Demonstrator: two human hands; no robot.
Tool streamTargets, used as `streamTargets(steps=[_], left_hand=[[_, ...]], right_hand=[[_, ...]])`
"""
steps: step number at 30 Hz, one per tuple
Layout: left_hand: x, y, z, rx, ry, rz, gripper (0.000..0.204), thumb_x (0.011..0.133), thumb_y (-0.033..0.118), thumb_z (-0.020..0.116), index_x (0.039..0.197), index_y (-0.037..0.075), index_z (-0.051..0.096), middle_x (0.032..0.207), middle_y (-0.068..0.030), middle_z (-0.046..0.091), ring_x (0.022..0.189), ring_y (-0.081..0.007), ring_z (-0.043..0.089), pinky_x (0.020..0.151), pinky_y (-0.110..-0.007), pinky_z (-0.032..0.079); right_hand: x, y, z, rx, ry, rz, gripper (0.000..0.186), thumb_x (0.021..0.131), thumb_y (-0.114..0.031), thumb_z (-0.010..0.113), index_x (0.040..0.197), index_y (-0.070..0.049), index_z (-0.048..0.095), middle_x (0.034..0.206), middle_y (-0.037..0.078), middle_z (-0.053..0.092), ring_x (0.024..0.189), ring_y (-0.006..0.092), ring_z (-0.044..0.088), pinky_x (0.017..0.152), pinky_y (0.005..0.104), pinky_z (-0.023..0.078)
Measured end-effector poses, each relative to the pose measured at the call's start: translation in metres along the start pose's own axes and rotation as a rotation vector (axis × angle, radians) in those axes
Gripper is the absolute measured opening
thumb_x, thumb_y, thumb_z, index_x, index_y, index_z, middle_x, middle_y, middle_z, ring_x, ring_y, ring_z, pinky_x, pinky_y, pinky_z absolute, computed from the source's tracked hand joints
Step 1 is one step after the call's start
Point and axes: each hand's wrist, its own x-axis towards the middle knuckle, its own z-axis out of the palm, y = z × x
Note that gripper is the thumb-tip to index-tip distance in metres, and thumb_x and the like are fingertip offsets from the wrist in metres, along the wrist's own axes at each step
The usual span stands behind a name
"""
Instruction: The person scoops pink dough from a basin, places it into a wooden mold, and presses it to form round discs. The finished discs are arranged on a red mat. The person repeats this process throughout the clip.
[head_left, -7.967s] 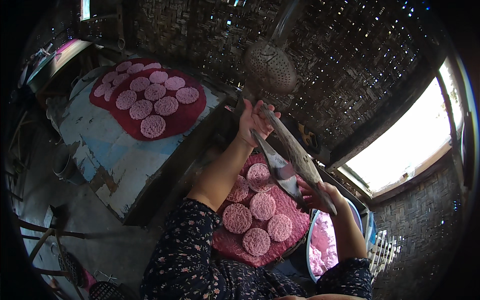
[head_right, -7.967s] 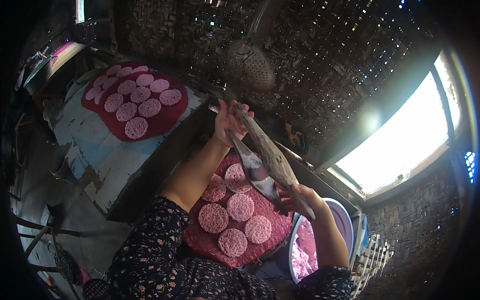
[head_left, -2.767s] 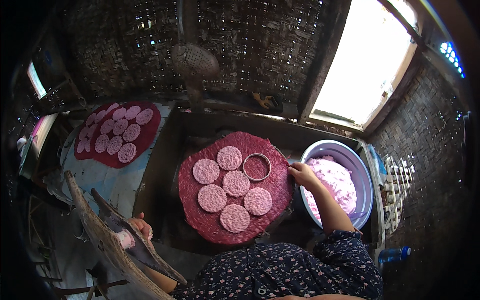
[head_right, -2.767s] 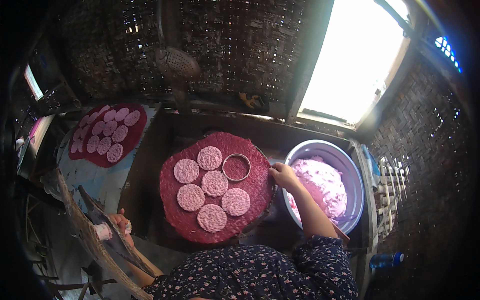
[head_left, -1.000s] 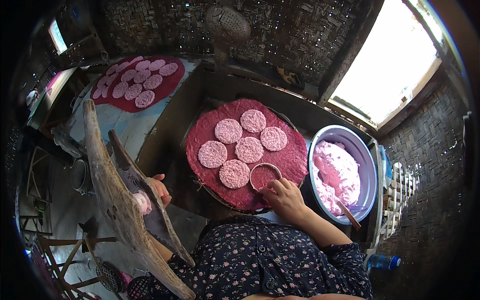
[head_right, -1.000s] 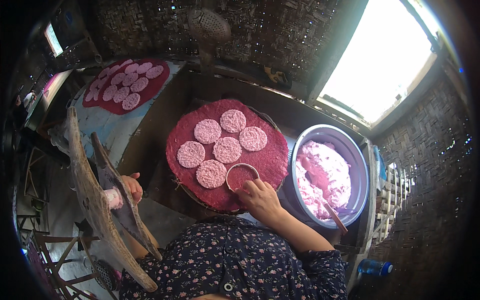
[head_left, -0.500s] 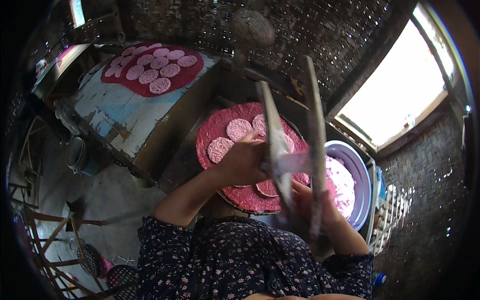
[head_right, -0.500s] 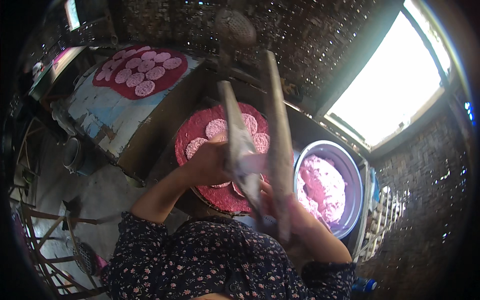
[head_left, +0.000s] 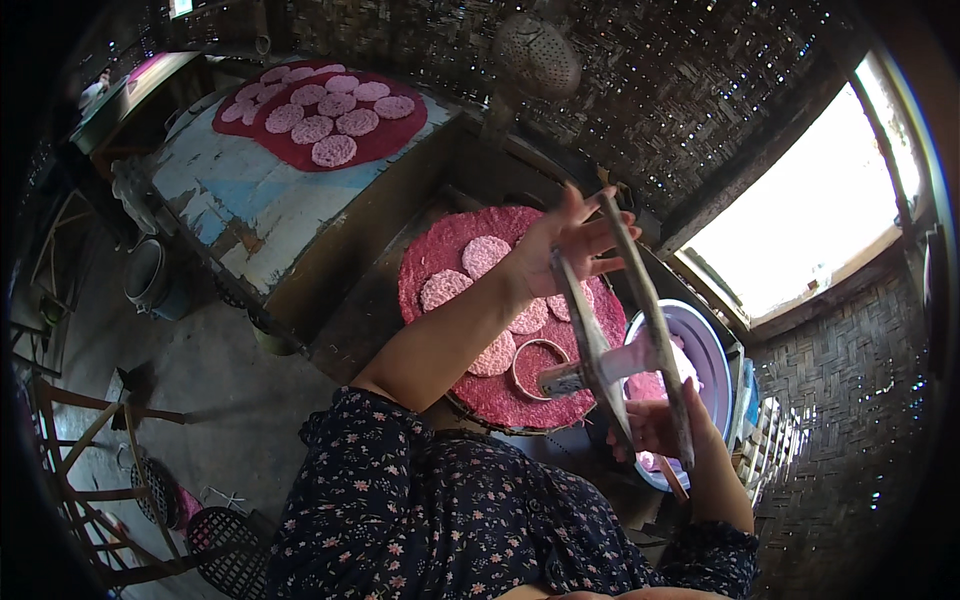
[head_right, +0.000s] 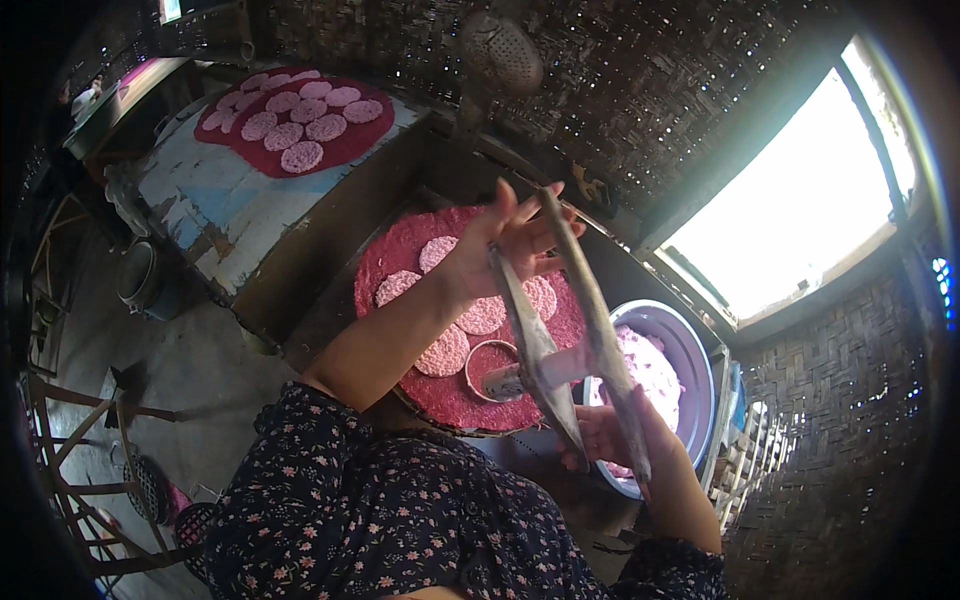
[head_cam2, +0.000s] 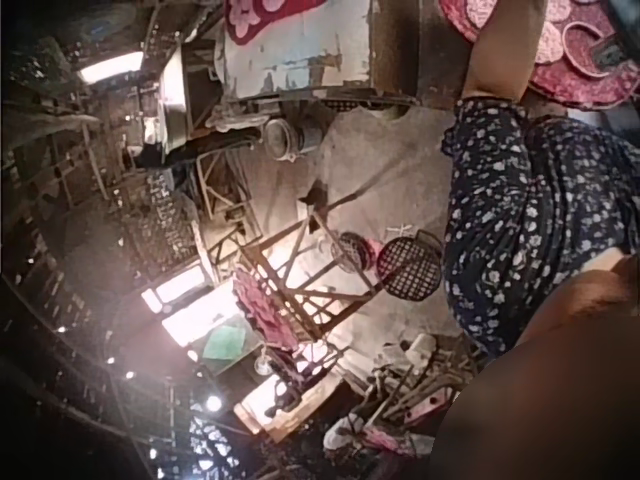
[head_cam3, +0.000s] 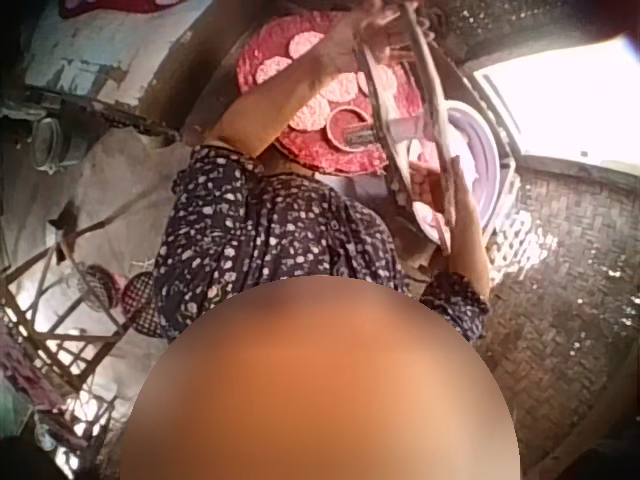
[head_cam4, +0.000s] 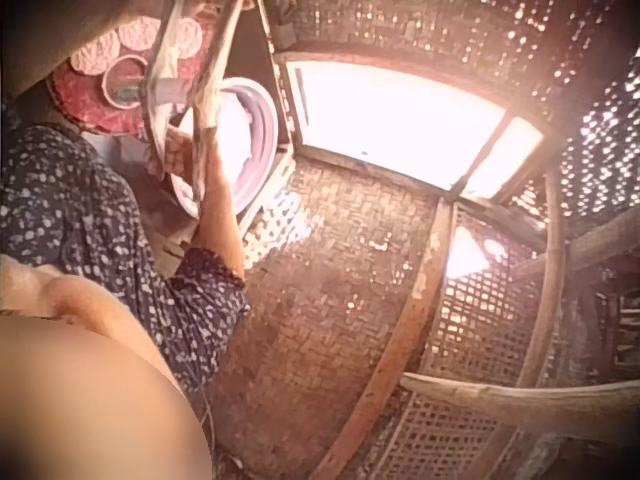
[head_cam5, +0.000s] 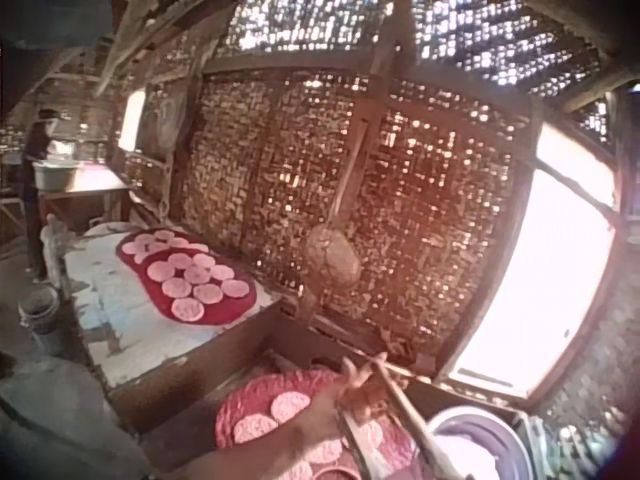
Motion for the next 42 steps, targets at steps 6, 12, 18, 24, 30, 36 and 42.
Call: streamTargets(steps=[6,12,18,24,30,36,42], left_hand=[[-0.012,-0.019,-0.049,-0.151,0.222,0.137,0.068,0.083,0.067,0.045,0.128,0.016,0.043,0.107,-0.0084,0.060,0.108,-0.0262,0.056,0.089,-0.042,0.046],[-0.027,-0.019,-0.061,-0.142,0.324,0.148,0.056,0.086,0.064,0.040,0.114,0.016,0.049,0.101,-0.0052,0.061,0.103,-0.0252,0.058,0.071,-0.035,0.049],[-0.033,0.009,-0.061,-0.069,0.315,0.212,0.051,0.088,0.059,0.043,0.102,0.012,0.055,0.095,-0.0051,0.058,0.096,-0.0246,0.057,0.078,-0.040,0.050],[-0.018,0.023,-0.067,-0.077,0.251,0.255,0.052,0.087,0.063,0.041,0.092,0.013,0.055,0.090,-0.0073,0.060,0.091,-0.0260,0.061,0.062,-0.032,0.050],[-0.004,0.003,-0.076,-0.129,0.233,0.256,0.044,0.086,0.058,0.049,0.088,0.014,0.056,0.086,-0.0053,0.061,0.086,-0.0241,0.062,0.064,-0.032,0.053],[-0.010,-0.027,-0.075,-0.110,0.402,0.221,0.044,0.088,0.057,0.046,0.087,0.014,0.053,0.084,-0.0052,0.059,0.085,-0.0219,0.062,0.058,-0.029,0.051],[-0.034,-0.019,-0.058,0.043,0.534,0.190,0.043,0.095,0.052,0.036,0.083,0.014,0.051,0.078,-0.0029,0.054,0.082,-0.0189,0.054,0.076,-0.036,0.047]], right_hand=[[0.009,-0.008,-0.020,-0.015,0.023,0.121,0.104,0.075,-0.077,0.044,0.134,0.008,0.033,0.115,0.021,0.056,0.102,0.0332,0.059,0.093,0.0427,0.044],[0.014,-0.007,-0.023,0.048,0.040,0.169,0.081,0.078,-0.070,0.051,0.124,-0.002,0.050,0.106,0.020,0.059,0.105,0.0392,0.057,0.094,0.0529,0.041],[0.038,-0.005,-0.023,-0.021,0.100,0.112,0.076,0.080,-0.064,0.054,0.125,-0.004,0.047,0.106,0.018,0.060,0.099,0.0360,0.059,0.088,0.0505,0.047],[0.052,-0.015,-0.015,-0.173,0.352,0.034,0.068,0.083,-0.060,0.053,0.122,-0.004,0.049,0.099,0.016,0.061,0.087,0.0294,0.062,0.076,0.0439,0.051],[0.040,-0.031,-0.016,-0.329,0.263,0.035,0.062,0.089,-0.057,0.044,0.114,-0.001,0.052,0.085,0.013,0.062,0.070,0.0224,0.062,0.062,0.0327,0.051],[0.015,-0.020,-0.008,-0.338,0.360,0.092,0.060,0.091,-0.055,0.041,0.112,0.000,0.052,0.080,0.012,0.061,0.064,0.0211,0.062,0.054,0.0301,0.049],[0.021,-0.005,0.013,-0.216,0.332,0.100,0.056,0.093,-0.047,0.044,0.124,-0.001,0.043,0.089,0.014,0.061,0.069,0.0205,0.062,0.059,0.0329,0.054]])
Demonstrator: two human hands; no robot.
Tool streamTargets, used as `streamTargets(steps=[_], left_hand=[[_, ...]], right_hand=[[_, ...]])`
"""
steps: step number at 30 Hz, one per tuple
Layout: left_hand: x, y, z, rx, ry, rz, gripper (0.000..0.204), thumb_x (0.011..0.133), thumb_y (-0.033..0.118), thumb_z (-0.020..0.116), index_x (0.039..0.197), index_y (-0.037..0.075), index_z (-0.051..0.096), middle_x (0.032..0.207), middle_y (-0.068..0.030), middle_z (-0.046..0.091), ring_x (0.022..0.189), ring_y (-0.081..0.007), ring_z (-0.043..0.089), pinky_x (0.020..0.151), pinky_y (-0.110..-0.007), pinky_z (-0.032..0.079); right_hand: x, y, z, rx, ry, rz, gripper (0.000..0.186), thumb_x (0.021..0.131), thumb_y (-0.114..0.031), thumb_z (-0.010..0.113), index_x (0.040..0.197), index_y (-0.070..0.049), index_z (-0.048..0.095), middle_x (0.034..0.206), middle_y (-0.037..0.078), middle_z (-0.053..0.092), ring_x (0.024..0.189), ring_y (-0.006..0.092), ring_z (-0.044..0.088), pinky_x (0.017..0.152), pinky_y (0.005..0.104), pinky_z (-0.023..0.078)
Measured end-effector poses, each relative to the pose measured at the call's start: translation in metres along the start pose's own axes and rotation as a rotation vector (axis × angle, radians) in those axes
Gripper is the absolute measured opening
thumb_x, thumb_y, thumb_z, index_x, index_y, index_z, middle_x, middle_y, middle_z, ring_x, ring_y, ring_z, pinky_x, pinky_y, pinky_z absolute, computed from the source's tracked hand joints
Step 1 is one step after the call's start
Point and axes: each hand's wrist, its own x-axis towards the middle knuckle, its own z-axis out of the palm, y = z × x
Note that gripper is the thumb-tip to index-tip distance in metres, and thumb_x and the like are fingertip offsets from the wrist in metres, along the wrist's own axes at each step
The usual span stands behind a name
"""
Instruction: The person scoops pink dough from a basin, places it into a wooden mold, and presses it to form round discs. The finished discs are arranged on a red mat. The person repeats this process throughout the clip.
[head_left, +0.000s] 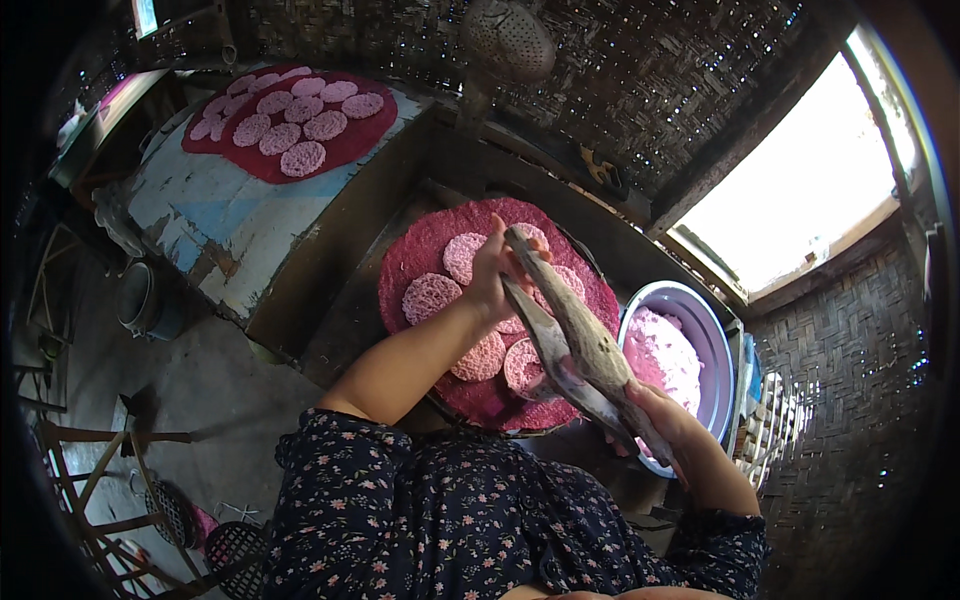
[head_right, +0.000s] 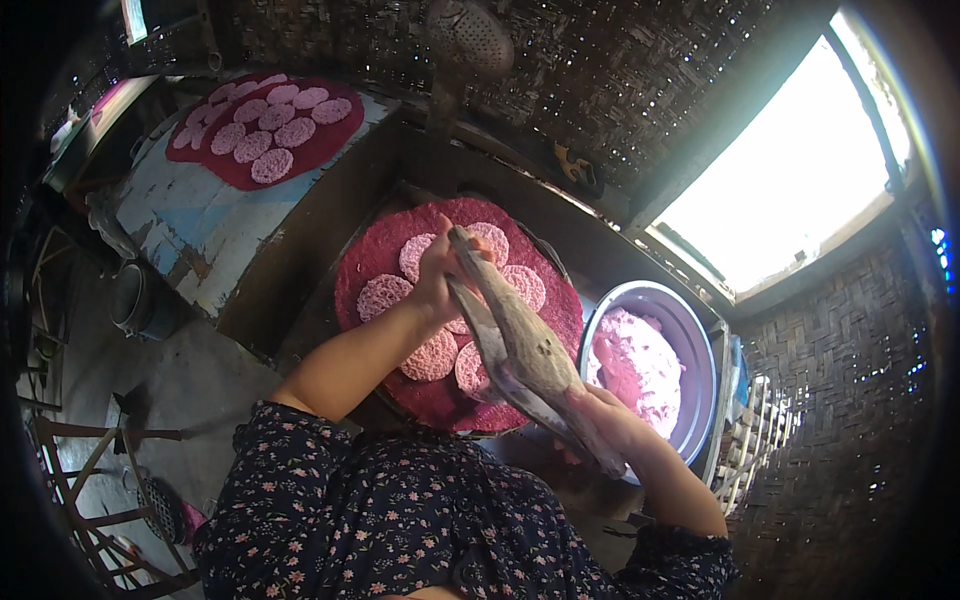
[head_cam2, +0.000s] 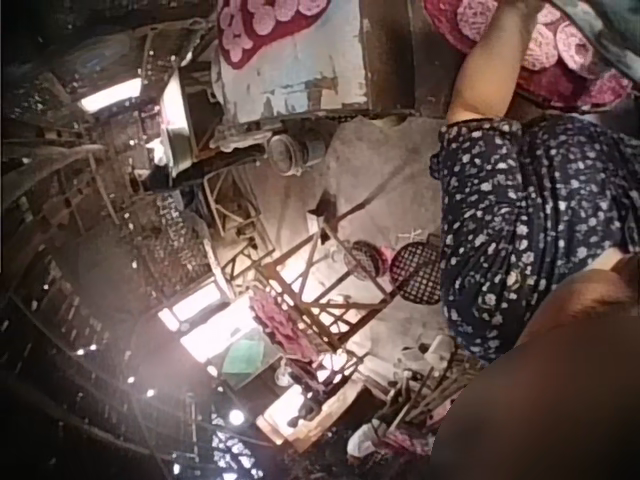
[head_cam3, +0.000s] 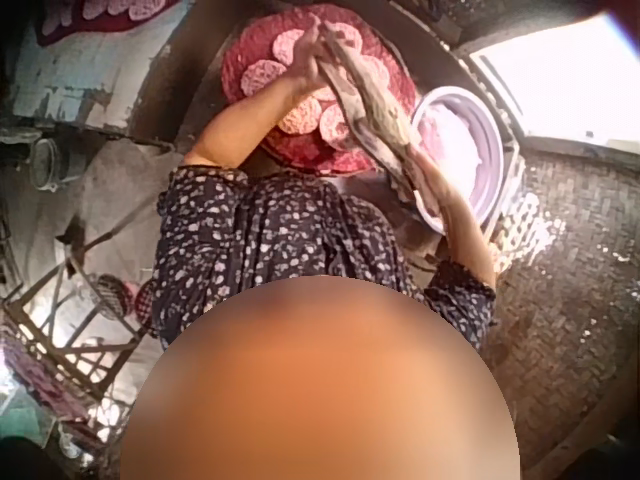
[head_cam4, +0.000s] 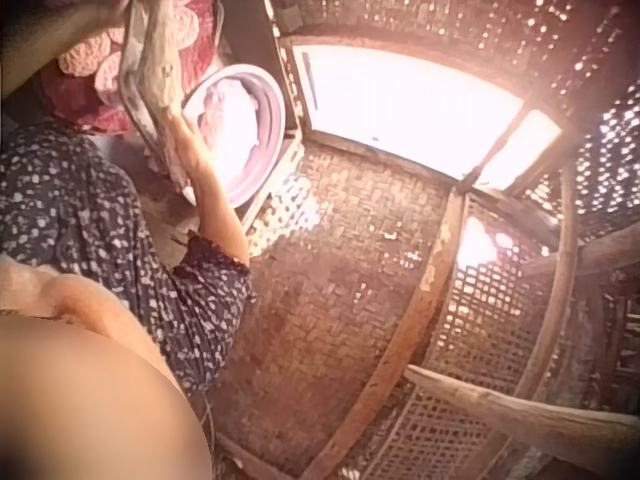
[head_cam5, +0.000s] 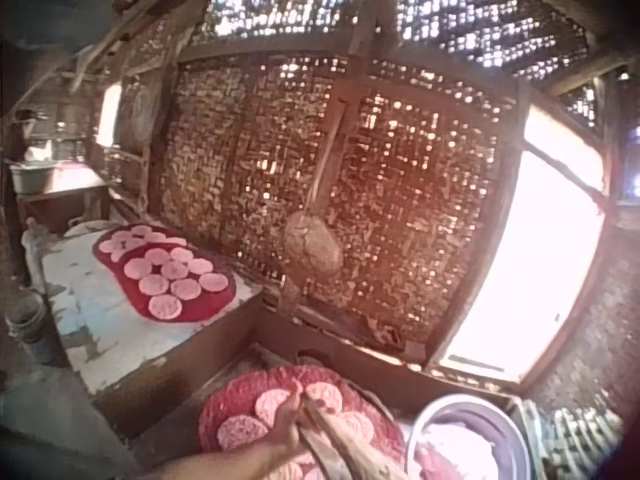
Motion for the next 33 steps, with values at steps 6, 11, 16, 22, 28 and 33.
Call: streamTargets(steps=[6,11,16,22,28,33], left_hand=[[0.004,0.022,0.010,-0.103,0.042,0.018,0.045,0.092,0.055,0.040,0.082,0.013,0.049,0.075,-0.0019,0.053,0.075,-0.0183,0.055,0.069,-0.032,0.048],[0.010,0.010,0.004,-0.158,-0.019,-0.007,0.045,0.092,0.055,0.042,0.080,0.012,0.050,0.072,-0.0020,0.053,0.073,-0.0186,0.055,0.067,-0.033,0.048],[0.009,0.001,-0.002,-0.152,-0.001,-0.056,0.047,0.093,0.056,0.036,0.081,0.012,0.049,0.074,-0.0064,0.055,0.075,-0.0215,0.055,0.072,-0.036,0.046],[-0.005,0.044,0.035,0.093,-0.073,-0.014,0.098,0.077,0.083,0.015,0.141,0.010,0.024,0.119,-0.0202,0.055,0.110,-0.0291,0.052,0.099,-0.042,0.036],[-0.072,0.013,0.037,1.552,-0.437,0.287,0.059,0.071,0.025,0.076,0.120,0.004,0.051,0.117,-0.0189,0.057,0.105,-0.0275,0.058,0.084,-0.038,0.049],[-0.099,0.045,-0.016,1.973,-0.198,0.200,0.060,0.077,0.037,0.064,0.123,0.004,0.046,0.123,-0.0194,0.050,0.113,-0.0281,0.051,0.093,-0.040,0.042]], right_hand=[[0.016,-0.010,0.013,-0.175,0.073,-0.107,0.060,0.091,-0.051,0.046,0.124,0.000,0.046,0.084,0.011,0.061,0.061,0.0173,0.060,0.055,0.0285,0.051],[0.004,-0.017,0.012,-0.253,0.133,-0.112,0.062,0.090,-0.053,0.048,0.121,0.000,0.048,0.082,0.010,0.060,0.060,0.0158,0.059,0.052,0.0278,0.050],[-0.001,-0.002,0.013,-0.196,0.121,-0.063,0.062,0.090,-0.054,0.048,0.118,0.000,0.049,0.080,0.010,0.060,0.061,0.0176,0.060,0.051,0.0298,0.051],[-0.004,0.001,0.012,0.139,-0.028,-0.338,0.056,0.091,-0.049,0.045,0.117,0.000,0.049,0.079,0.013,0.060,0.058,0.0203,0.059,0.052,0.0295,0.048],[0.024,0.006,0.049,-0.008,0.205,-0.708,0.064,0.092,-0.050,0.045,0.130,0.002,0.042,0.117,0.011,0.055,0.110,0.0172,0.049,0.093,0.0318,0.040],[0.046,0.031,0.040,-1.061,0.651,-0.966,0.074,0.082,-0.063,0.047,0.130,-0.006,0.048,0.133,0.017,0.042,0.125,0.0387,0.034,0.102,0.0522,0.028]])
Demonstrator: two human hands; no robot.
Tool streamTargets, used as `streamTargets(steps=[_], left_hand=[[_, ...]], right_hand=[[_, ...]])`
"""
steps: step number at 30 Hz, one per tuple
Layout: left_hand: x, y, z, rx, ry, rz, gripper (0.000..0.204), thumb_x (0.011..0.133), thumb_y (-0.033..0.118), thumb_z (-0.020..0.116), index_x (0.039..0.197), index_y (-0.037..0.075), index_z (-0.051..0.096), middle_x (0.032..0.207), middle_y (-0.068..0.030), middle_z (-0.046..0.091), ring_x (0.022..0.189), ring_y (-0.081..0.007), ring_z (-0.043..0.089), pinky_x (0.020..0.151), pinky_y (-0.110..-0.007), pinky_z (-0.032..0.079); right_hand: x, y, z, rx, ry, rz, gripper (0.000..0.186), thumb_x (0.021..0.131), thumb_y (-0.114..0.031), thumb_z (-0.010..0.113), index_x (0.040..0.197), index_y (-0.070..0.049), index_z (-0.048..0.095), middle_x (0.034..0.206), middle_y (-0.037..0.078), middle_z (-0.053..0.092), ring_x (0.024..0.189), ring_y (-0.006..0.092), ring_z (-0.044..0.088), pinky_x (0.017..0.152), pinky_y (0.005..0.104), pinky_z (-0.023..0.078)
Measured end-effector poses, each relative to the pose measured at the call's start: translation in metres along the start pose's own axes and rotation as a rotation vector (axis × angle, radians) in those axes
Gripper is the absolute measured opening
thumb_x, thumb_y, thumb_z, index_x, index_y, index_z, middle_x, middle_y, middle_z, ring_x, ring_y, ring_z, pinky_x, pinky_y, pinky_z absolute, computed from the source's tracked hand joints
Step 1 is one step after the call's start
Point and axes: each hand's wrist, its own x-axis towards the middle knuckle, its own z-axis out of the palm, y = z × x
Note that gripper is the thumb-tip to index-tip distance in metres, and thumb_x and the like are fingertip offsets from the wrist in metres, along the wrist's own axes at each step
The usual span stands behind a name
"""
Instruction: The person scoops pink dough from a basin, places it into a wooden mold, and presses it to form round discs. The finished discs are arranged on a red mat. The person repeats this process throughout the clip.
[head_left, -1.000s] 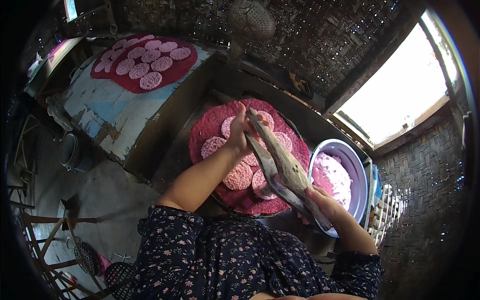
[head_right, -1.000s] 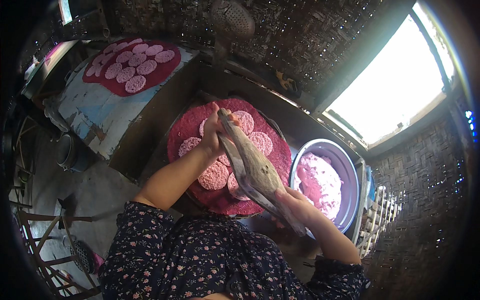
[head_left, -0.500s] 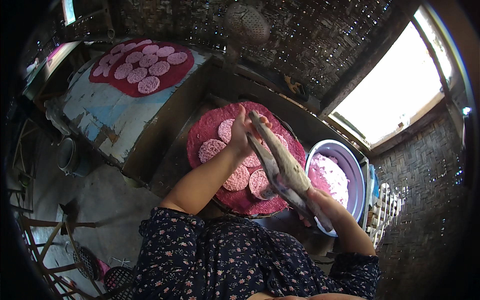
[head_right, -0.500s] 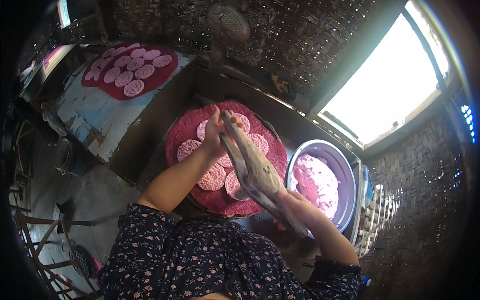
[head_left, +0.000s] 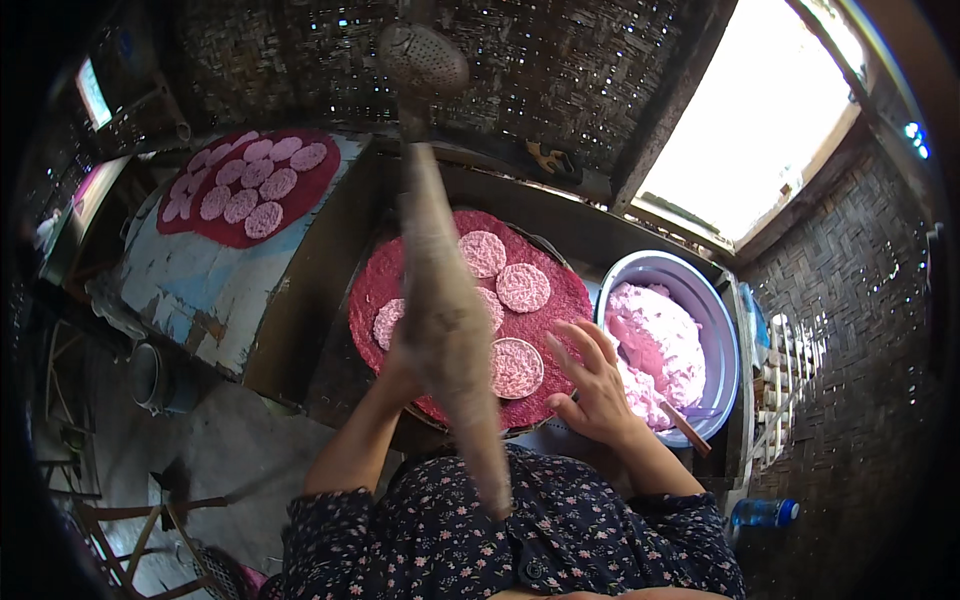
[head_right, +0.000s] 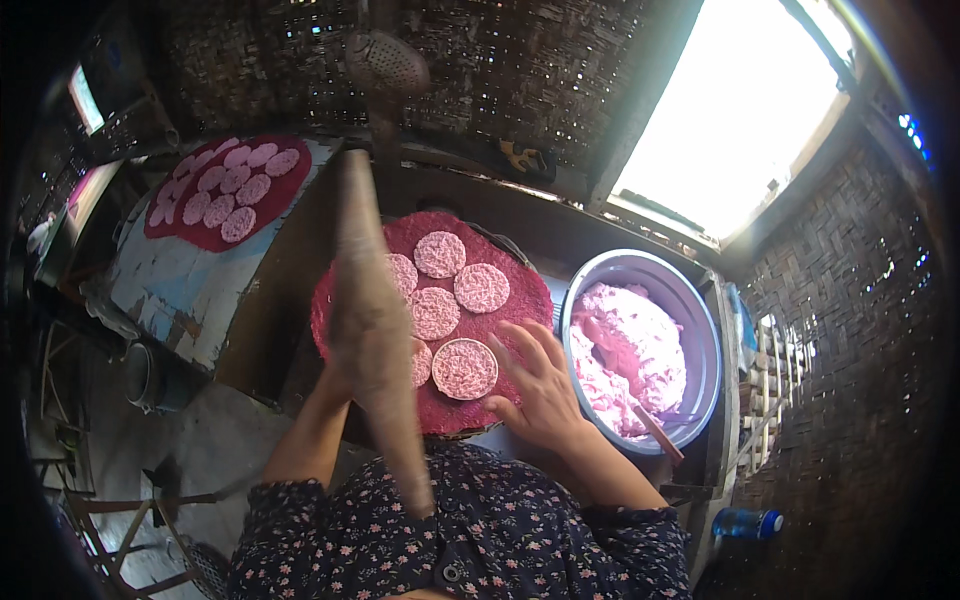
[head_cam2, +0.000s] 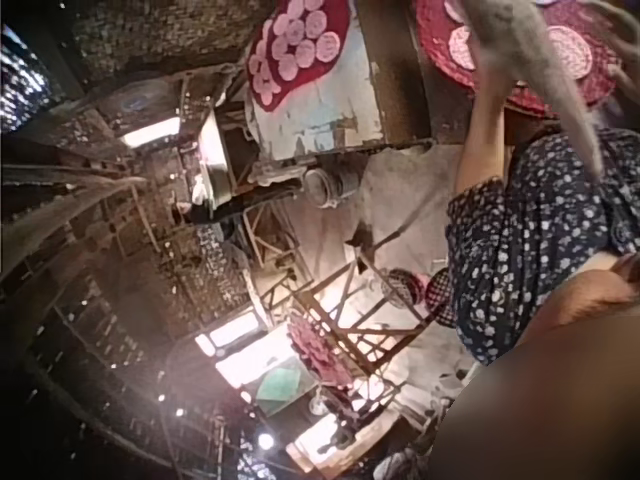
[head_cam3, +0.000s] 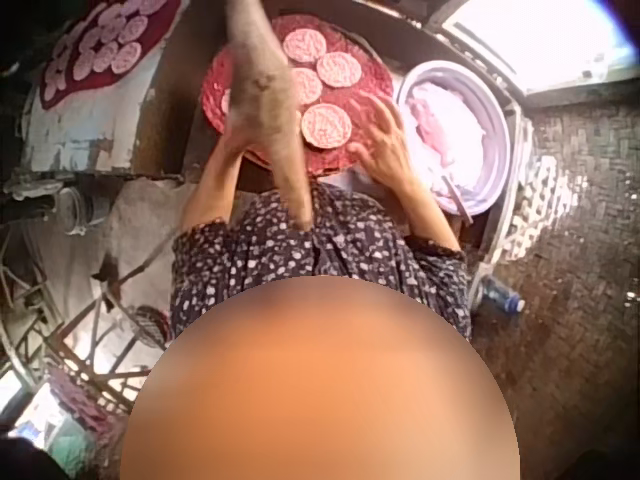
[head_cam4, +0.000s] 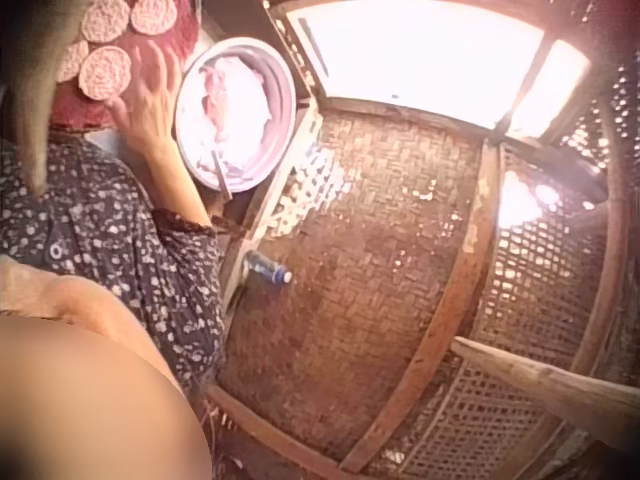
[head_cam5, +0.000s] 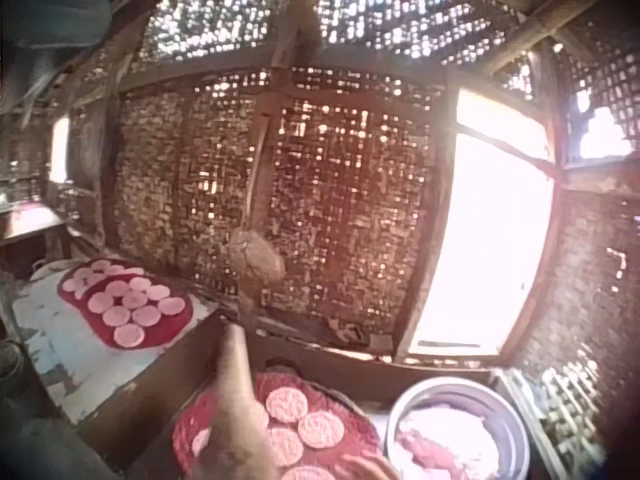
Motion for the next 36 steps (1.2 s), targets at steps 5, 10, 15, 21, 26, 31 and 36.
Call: streamTargets(steps=[5,10,15,21,26,31,36], left_hand=[[-0.070,-0.058,-0.034,2.855,0.632,0.305,0.071,0.092,0.056,0.033,0.140,0.004,0.029,0.139,-0.0277,0.033,0.130,-0.0384,0.034,0.107,-0.053,0.026],[-0.078,-0.102,-0.070,3.140,0.922,0.753,0.079,0.075,0.077,0.044,0.104,0.003,0.046,0.111,-0.0197,0.053,0.103,-0.0374,0.052,0.090,-0.054,0.039],[-0.080,-0.127,-0.076,3.362,0.826,1.054,0.083,0.078,0.077,0.039,0.105,0.000,0.052,0.108,-0.0154,0.056,0.099,-0.0361,0.055,0.090,-0.054,0.040],[-0.085,-0.133,-0.067,3.347,0.887,0.873,0.086,0.079,0.077,0.037,0.111,-0.001,0.051,0.109,-0.0152,0.055,0.101,-0.0356,0.055,0.091,-0.056,0.039],[-0.078,-0.140,-0.067,3.296,0.987,0.965,0.087,0.079,0.077,0.036,0.111,-0.002,0.051,0.107,-0.0159,0.055,0.100,-0.0357,0.054,0.090,-0.055,0.039],[-0.075,-0.146,-0.066,3.249,1.072,1.015,0.087,0.079,0.078,0.035,0.110,-0.002,0.052,0.105,-0.0166,0.056,0.098,-0.0357,0.054,0.088,-0.055,0.040],[-0.072,-0.150,-0.066,3.200,1.143,1.065,0.088,0.079,0.078,0.033,0.109,-0.002,0.052,0.104,-0.0174,0.056,0.097,-0.0358,0.054,0.087,-0.055,0.040]], right_hand=[[-0.036,0.007,0.012,-0.322,-0.176,0.052,0.079,0.076,-0.068,0.049,0.129,-0.009,0.049,0.147,0.014,0.023,0.137,0.0405,0.012,0.107,0.0632,0.006],[-0.037,0.006,0.024,-0.341,-0.196,-0.007,0.083,0.072,-0.069,0.051,0.128,-0.009,0.048,0.148,0.013,0.023,0.137,0.0381,0.012,0.107,0.0644,0.002],[-0.025,0.005,0.026,-0.358,-0.190,0.000,0.086,0.071,-0.069,0.052,0.129,-0.006,0.047,0.148,0.012,0.023,0.137,0.0369,0.012,0.107,0.0637,0.001],[-0.024,0.005,0.024,-0.332,-0.245,0.024,0.084,0.070,-0.069,0.054,0.127,-0.007,0.050,0.147,0.011,0.025,0.137,0.0375,0.013,0.107,0.0636,0.002],[-0.028,0.005,0.019,-0.310,-0.196,-0.003,0.079,0.071,-0.070,0.053,0.124,-0.013,0.055,0.146,0.011,0.027,0.137,0.0380,0.015,0.107,0.0643,0.002],[-0.028,0.005,0.018,-0.259,-0.156,-0.085,0.077,0.071,-0.071,0.051,0.122,-0.014,0.056,0.146,0.011,0.029,0.136,0.0382,0.016,0.106,0.0645,0.003],[-0.027,0.006,0.020,-0.254,-0.181,-0.040,0.076,0.071,-0.072,0.050,0.122,-0.017,0.057,0.146,0.011,0.028,0.136,0.0391,0.015,0.107,0.0634,0.002]])
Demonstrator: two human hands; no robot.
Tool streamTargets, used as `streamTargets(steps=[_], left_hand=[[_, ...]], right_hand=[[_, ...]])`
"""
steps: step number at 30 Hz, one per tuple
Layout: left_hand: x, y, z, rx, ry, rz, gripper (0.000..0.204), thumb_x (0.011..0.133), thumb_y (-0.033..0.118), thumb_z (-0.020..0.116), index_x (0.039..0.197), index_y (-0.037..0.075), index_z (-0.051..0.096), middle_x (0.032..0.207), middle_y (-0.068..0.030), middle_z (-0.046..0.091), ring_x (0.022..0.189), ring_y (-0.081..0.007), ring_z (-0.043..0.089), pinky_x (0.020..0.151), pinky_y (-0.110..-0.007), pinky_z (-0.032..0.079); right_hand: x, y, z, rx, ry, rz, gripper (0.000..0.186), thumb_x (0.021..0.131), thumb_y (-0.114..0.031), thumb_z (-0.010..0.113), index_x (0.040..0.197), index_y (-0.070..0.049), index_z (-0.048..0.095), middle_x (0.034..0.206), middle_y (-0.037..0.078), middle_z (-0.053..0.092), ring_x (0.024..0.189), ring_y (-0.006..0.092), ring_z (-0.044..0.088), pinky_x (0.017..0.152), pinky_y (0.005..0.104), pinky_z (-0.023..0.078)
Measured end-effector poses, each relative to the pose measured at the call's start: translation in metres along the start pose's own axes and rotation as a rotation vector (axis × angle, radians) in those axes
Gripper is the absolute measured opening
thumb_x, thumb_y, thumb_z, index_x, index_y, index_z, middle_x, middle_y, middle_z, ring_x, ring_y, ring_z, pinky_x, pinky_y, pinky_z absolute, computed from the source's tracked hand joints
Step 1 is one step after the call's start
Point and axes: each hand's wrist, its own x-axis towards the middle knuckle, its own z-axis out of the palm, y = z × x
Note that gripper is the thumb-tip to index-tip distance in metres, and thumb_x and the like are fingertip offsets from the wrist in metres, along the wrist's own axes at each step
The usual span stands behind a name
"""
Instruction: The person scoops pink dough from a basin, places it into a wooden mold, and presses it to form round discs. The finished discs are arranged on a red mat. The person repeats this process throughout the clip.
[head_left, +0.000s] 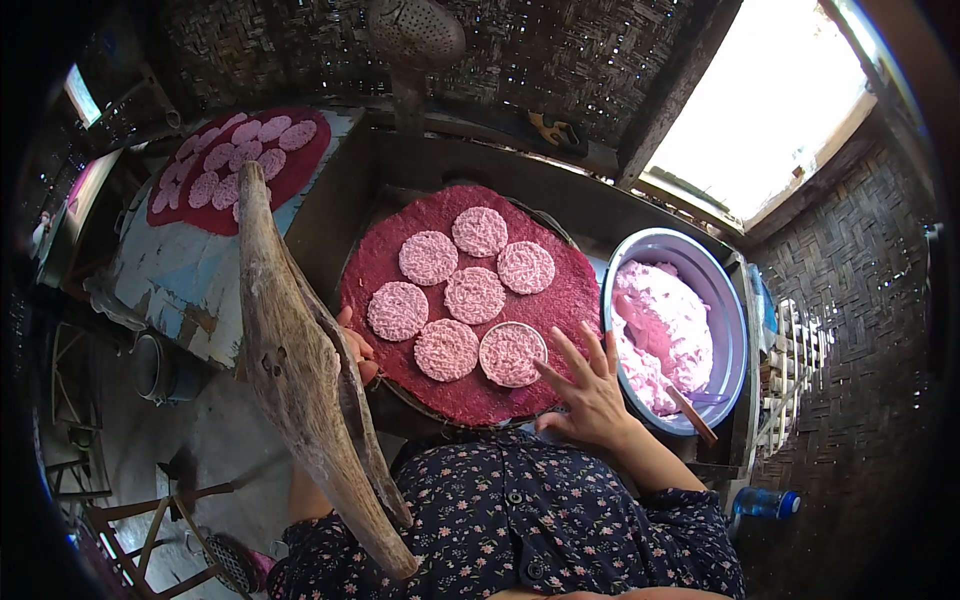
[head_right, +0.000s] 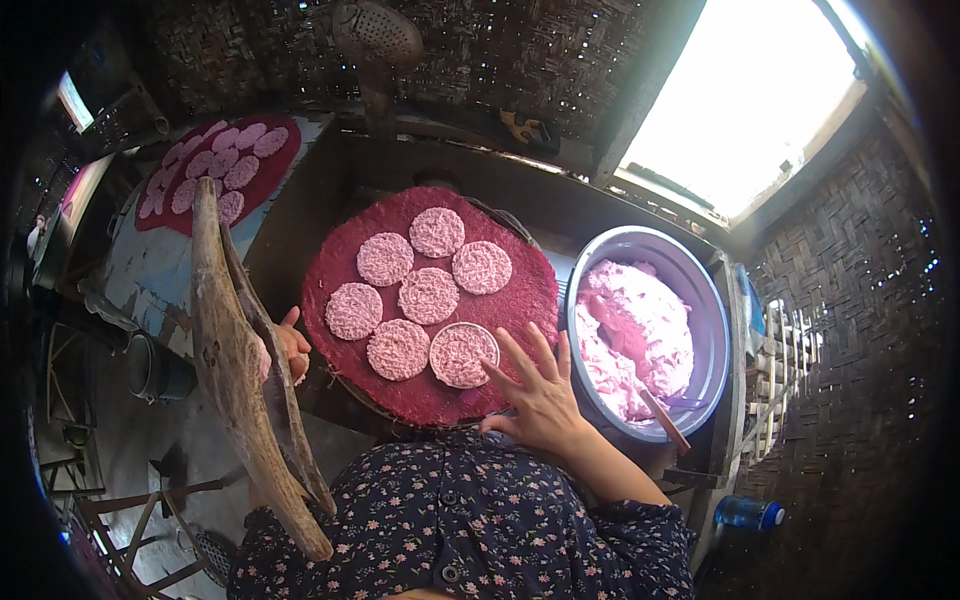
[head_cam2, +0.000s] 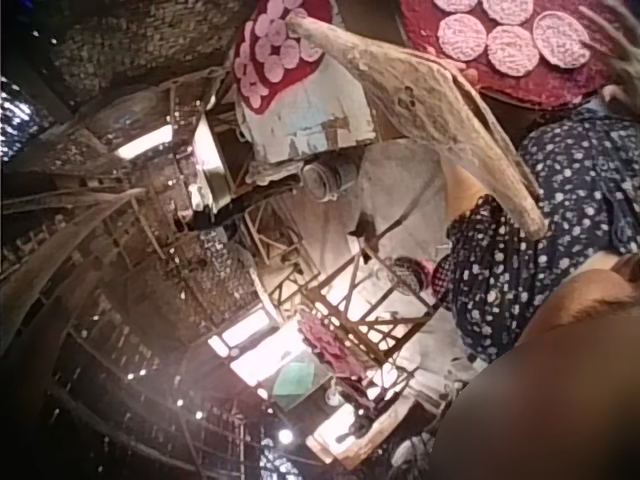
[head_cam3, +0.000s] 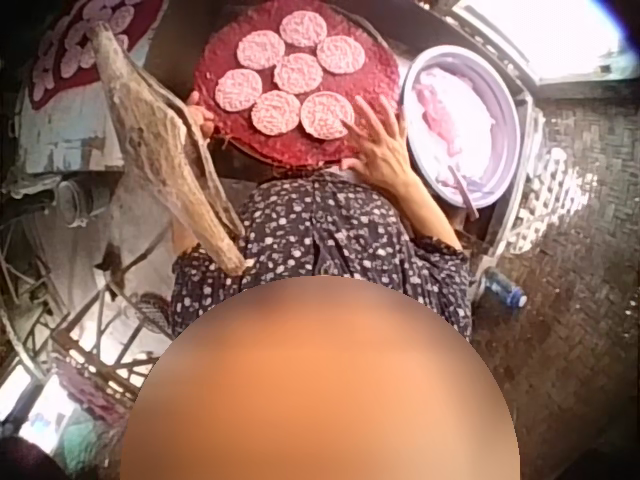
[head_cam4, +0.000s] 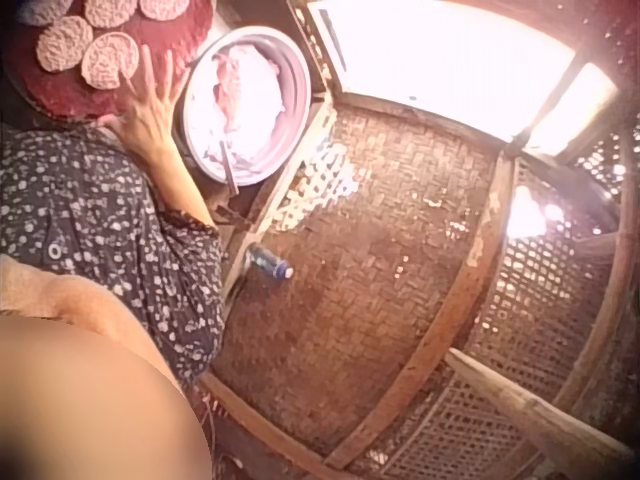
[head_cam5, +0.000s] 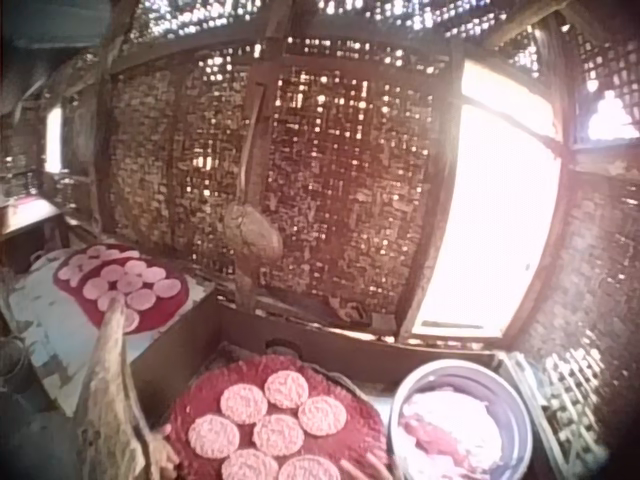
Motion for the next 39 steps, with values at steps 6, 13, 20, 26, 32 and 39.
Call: streamTargets(steps=[6,13,20,26,32,39], left_hand=[[-0.001,0.003,-0.001,-0.001,0.020,-0.051,0.090,0.078,0.079,0.032,0.109,-0.003,0.053,0.102,-0.0182,0.056,0.096,-0.0358,0.054,0.085,-0.055,0.041],[-0.002,0.008,-0.003,0.011,0.044,-0.113,0.091,0.078,0.080,0.031,0.108,-0.003,0.054,0.099,-0.0192,0.056,0.094,-0.0359,0.054,0.083,-0.054,0.042],[-0.002,0.010,-0.001,0.011,0.068,-0.168,0.093,0.078,0.081,0.029,0.107,-0.004,0.054,0.097,-0.0202,0.056,0.092,-0.0360,0.053,0.081,-0.054,0.043],[0.001,0.009,0.001,-0.080,0.054,-0.248,0.095,0.077,0.082,0.028,0.107,-0.004,0.055,0.096,-0.0208,0.056,0.092,-0.0366,0.052,0.079,-0.055,0.043],[-0.002,0.015,-0.015,0.103,-0.153,-0.100,0.089,0.084,0.073,0.014,0.126,-0.001,0.040,0.108,-0.0277,0.052,0.098,-0.0417,0.051,0.084,-0.057,0.040],[-0.025,0.002,-0.038,0.090,-0.146,0.263,0.085,0.090,0.065,0.006,0.139,0.000,0.032,0.115,-0.0310,0.050,0.103,-0.0433,0.049,0.088,-0.057,0.039]], right_hand=[[-0.003,0.002,-0.003,0.052,-0.037,-0.119,0.072,0.074,-0.073,0.046,0.121,-0.021,0.060,0.146,0.010,0.029,0.137,0.0386,0.014,0.107,0.0631,0.002],[0.003,0.003,0.002,0.078,0.024,-0.062,0.070,0.074,-0.073,0.045,0.118,-0.020,0.061,0.146,0.009,0.029,0.137,0.0378,0.015,0.108,0.0628,0.001],[0.011,0.010,0.008,0.095,0.127,0.033,0.049,0.078,-0.056,0.058,0.107,-0.018,0.066,0.143,0.012,0.033,0.135,0.0399,0.018,0.107,0.0630,0.008],[0.030,0.022,0.017,0.156,0.232,0.393,0.014,0.072,-0.024,0.071,0.079,-0.012,0.073,0.139,0.012,0.041,0.132,0.0415,0.027,0.105,0.0631,0.016],[0.040,0.023,0.020,0.209,0.107,0.432,0.013,0.070,-0.022,0.069,0.075,-0.011,0.073,0.138,0.012,0.042,0.133,0.0387,0.026,0.105,0.0642,0.015],[0.051,0.017,0.018,0.080,0.128,0.355,0.009,0.065,-0.017,0.066,0.065,-0.009,0.071,0.138,0.012,0.043,0.134,0.0384,0.024,0.105,0.0651,0.013]])
